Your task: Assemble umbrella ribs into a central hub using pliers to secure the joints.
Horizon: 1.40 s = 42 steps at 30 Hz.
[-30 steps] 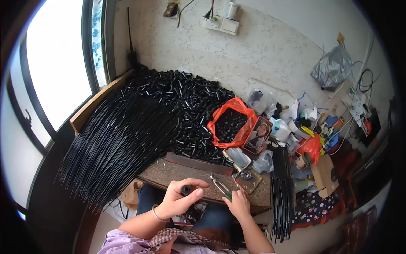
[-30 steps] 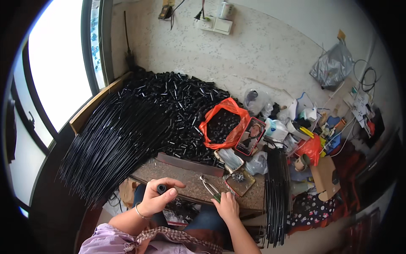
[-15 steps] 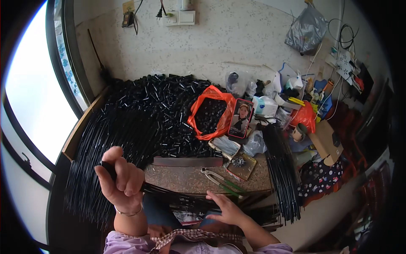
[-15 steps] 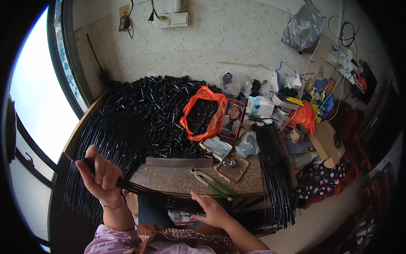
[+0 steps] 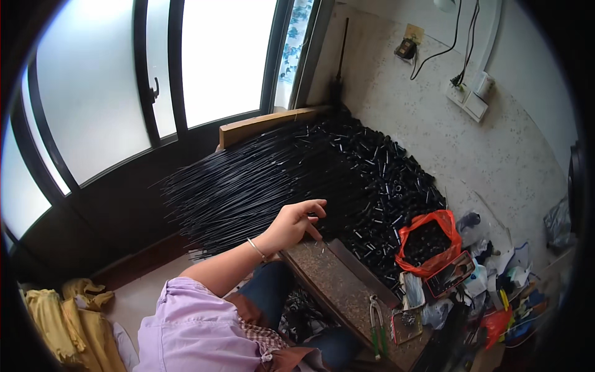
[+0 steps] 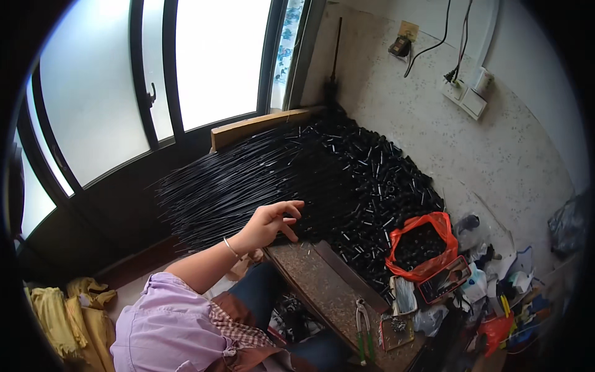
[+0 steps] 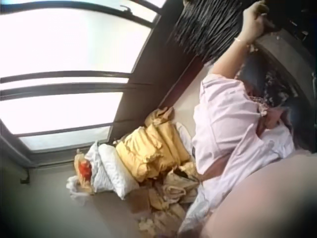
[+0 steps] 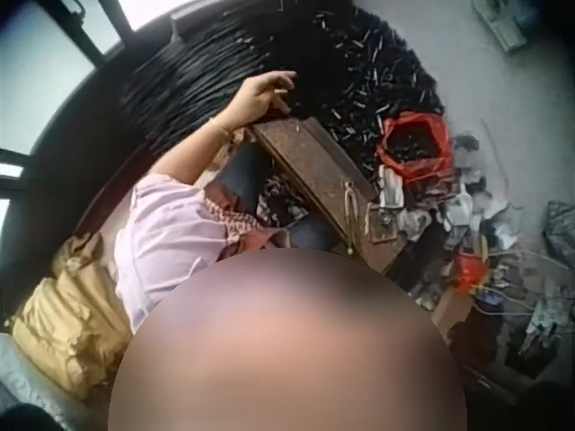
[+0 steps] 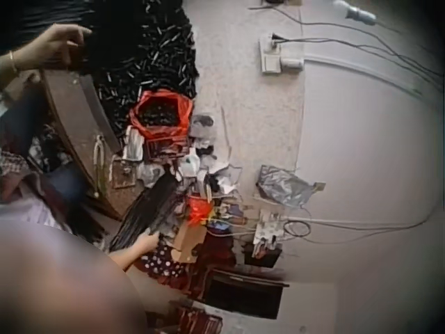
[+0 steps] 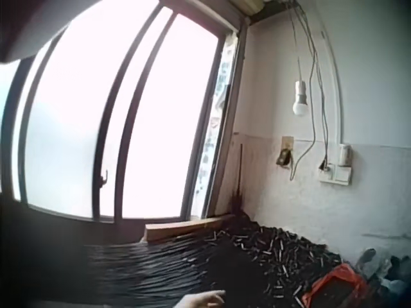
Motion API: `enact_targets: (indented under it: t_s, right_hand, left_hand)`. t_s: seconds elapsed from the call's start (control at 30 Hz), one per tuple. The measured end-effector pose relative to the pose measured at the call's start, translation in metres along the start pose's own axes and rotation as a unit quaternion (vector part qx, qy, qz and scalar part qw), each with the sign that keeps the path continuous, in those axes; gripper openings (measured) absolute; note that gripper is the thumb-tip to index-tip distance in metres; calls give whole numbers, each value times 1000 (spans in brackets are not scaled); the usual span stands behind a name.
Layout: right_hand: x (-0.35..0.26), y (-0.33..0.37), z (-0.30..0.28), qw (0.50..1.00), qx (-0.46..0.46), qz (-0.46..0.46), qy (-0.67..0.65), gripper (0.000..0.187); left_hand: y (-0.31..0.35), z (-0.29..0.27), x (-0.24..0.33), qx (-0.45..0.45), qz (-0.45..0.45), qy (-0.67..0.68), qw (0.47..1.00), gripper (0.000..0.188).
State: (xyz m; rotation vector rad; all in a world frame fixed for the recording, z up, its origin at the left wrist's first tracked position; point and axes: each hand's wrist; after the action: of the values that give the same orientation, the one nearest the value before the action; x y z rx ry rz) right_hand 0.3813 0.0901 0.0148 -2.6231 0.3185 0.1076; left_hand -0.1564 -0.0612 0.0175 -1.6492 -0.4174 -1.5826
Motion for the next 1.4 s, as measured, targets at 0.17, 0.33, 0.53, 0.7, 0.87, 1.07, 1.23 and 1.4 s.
enact_targets:
  t_s: [0.17, 0.33, 0.53, 0.7, 0.87, 1.07, 1.23, 1.4]
  right_hand:
    - [-7, 14, 36, 992, -79, 1, 96, 51]
    - [4, 11, 58, 998, -31, -9, 45, 52]
    - [-25, 18, 41, 996, -11, -88, -18, 49]
    - [-80, 43, 58, 957, 51, -241, -155, 31]
    - [-147, 85, 73, 864, -4, -379, -332, 24]
    - [-181, 108, 76, 835, -65, -432, -335, 31]
    - [-154, 101, 105, 828, -56, -407, -382, 29]
    - [-150, 99, 105, 828, -50, -396, -393, 27]
  left_hand:
    - [-53, -71, -36, 112, 156, -367, 910, 28]
    - [-99, -137, -133, 231, 160, -695, 662, 18]
    - [-120, -127, -120, 157, 96, -721, 668, 16]
    - [-126, -131, -93, 160, 129, -686, 698, 13]
    - [-119, -134, -83, 140, 81, -660, 734, 12]
    - [-121, -128, -63, 164, 84, -689, 701, 13]
    - [-129, -127, -10, 174, 119, -706, 676, 12]
    - [-126, -119, 8, 137, 118, -731, 658, 13]
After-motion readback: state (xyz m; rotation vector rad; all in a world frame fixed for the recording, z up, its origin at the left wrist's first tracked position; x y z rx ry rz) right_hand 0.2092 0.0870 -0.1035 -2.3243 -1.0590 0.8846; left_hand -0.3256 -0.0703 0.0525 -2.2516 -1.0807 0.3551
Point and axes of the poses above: each hand's wrist, its own y-axis away from the middle knuckle, its own z-axis out of the palm, x = y × z, and after that the axes turned 14 degrees about x, right-handed
